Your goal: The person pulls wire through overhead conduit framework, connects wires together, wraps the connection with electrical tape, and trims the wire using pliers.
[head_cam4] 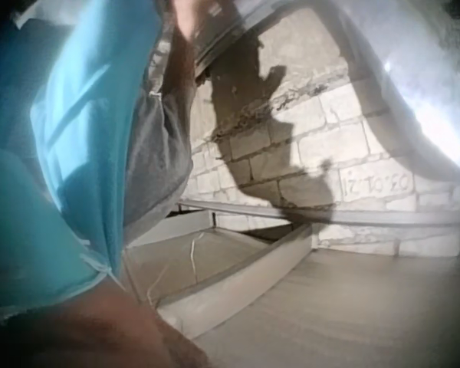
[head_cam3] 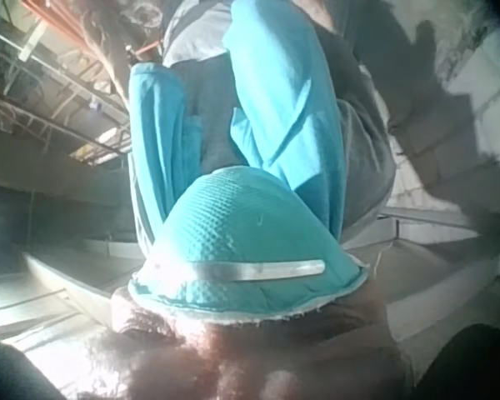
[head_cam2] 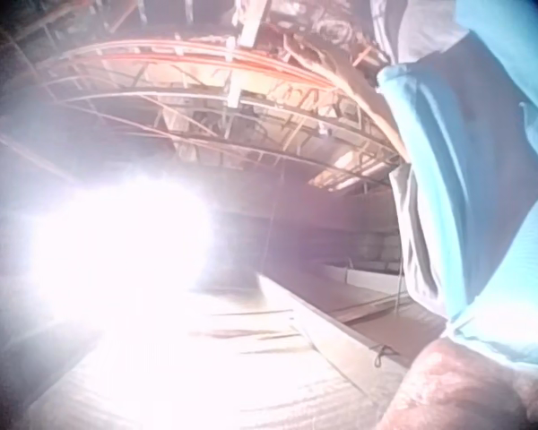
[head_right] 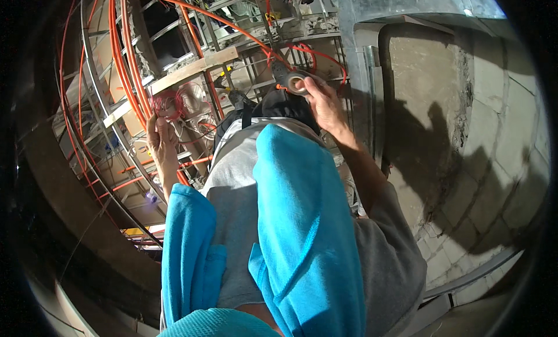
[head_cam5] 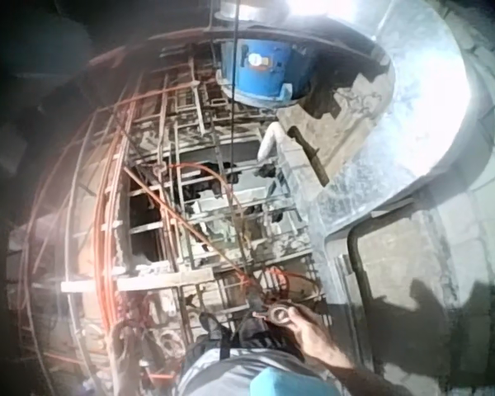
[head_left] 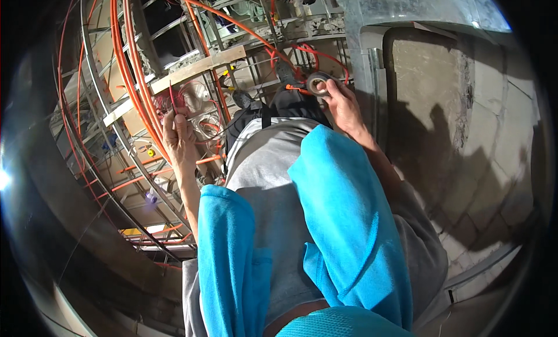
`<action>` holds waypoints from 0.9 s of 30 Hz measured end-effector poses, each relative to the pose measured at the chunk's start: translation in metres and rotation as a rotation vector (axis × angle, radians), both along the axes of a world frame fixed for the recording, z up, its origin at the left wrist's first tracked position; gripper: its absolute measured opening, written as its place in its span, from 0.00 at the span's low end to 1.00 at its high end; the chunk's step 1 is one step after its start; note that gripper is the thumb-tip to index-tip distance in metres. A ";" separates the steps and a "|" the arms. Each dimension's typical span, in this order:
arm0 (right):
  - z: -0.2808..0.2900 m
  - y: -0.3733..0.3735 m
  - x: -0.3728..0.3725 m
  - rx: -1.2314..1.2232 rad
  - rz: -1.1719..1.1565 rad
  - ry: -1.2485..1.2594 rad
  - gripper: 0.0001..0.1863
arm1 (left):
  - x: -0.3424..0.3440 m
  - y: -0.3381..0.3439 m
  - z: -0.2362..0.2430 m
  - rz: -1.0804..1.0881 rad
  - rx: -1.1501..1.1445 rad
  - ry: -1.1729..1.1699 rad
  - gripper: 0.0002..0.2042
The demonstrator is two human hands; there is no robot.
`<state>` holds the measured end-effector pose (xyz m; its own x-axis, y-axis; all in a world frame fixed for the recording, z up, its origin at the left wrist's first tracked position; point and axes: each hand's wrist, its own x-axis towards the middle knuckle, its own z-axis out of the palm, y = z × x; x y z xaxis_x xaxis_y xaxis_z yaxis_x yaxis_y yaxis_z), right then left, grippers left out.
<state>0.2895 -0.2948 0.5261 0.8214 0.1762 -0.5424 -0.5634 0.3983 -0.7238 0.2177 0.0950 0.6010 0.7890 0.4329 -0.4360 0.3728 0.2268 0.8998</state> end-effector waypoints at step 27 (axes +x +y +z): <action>0.080 0.092 0.031 -0.177 0.795 -0.254 0.23 | 0.010 -0.099 0.022 -0.258 0.145 0.129 0.23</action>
<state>0.3204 -0.2029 0.6066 0.5900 0.6816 -0.4327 -0.4401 -0.1778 -0.8802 0.2278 -0.0044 0.6233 0.8231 0.2907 -0.4880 0.5144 -0.0172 0.8574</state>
